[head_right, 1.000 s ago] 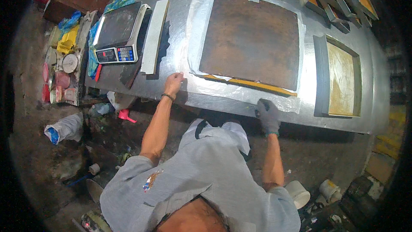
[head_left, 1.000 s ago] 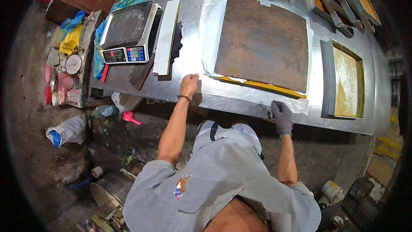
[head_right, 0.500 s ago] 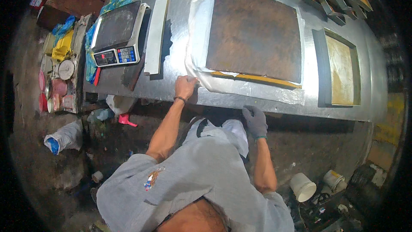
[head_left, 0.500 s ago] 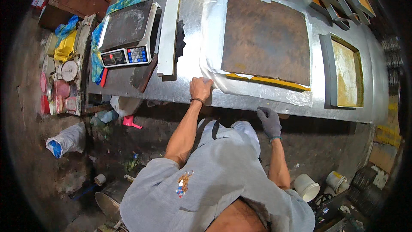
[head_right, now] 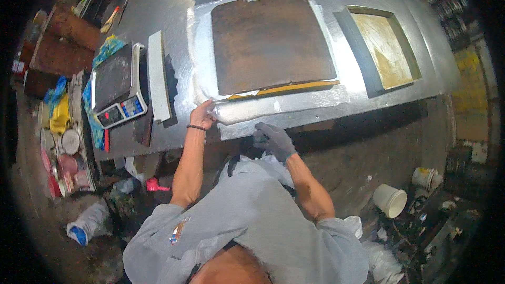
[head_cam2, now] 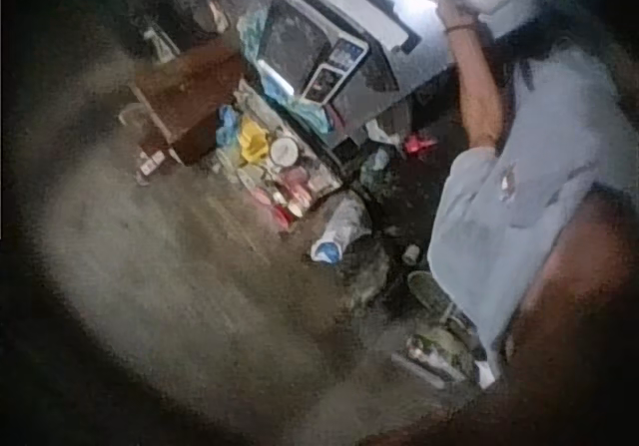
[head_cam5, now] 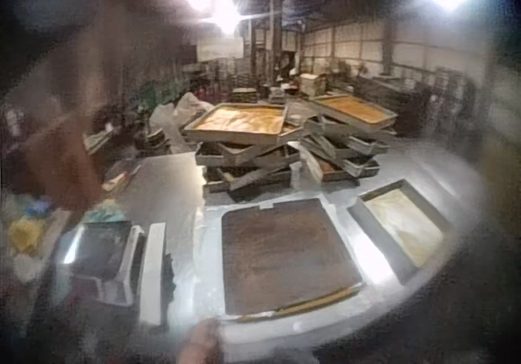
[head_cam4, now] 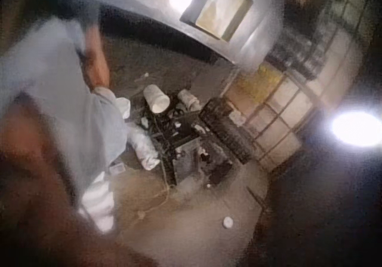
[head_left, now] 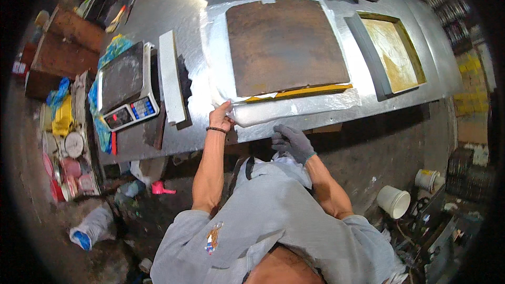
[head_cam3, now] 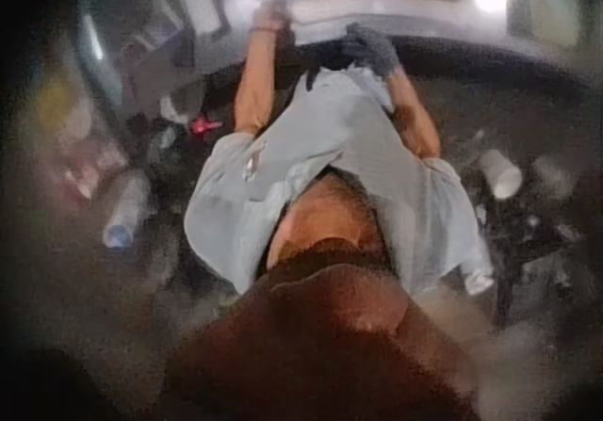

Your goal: The person handles several flat sheets on a metal worktable, flips them, and uses a knife to cut a yellow sheet along a straightedge. The person repeatedly repositions the straightedge and cuts the sheet into strips.

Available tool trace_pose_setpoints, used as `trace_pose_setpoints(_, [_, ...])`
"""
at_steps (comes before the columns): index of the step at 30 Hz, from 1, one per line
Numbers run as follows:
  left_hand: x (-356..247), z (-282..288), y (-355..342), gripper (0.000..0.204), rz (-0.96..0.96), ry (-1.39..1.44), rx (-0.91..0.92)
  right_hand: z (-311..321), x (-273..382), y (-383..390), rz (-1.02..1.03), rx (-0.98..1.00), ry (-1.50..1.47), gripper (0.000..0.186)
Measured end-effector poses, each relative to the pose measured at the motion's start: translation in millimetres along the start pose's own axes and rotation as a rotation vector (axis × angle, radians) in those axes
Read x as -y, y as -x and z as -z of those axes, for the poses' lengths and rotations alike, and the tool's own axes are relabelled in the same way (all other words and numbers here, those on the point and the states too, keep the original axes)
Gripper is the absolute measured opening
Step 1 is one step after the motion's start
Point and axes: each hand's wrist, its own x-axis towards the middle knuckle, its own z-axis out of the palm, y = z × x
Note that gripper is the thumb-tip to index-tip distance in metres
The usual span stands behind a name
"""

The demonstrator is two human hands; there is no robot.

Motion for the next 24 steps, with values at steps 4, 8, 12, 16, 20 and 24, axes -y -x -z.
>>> trace_pose_setpoints(4, [-4.0,-10.5,-9.3,0.028,-0.038,-0.093,-0.028,-20.0,-18.1,-39.2,0.117,0.319,-0.359,0.066])
trace_pose_setpoints(8, [-7.5,2.8,-12.2,0.027,-0.128,-0.065,-0.052,-2.6,-58.8,-132.6,0.732,0.416,0.01,0.057])
trace_pose_setpoints(12, [-8.1,-7.4,0.4,0.033,-0.204,-0.034,-0.001,-2.0,-15.7,-159.0,0.88,0.054,-0.434,0.054])
trace_pose_setpoints(16, [-15.5,-3.2,-5.4,0.034,-0.208,0.008,-0.04,38.8,21.7,-149.4,0.705,-0.371,-0.609,0.065])
trace_pose_setpoints(20, [-16.4,14.9,-20.3,0.035,-0.21,0.046,-0.029,20.3,60.7,-147.0,0.554,-0.462,-0.721,0.06])
trace_pose_setpoints(24, [6.2,34.2,-18.2,0.03,-0.18,0.207,0.141,-7.9,91.4,-125.8,0.49,-0.371,-0.776,0.049])
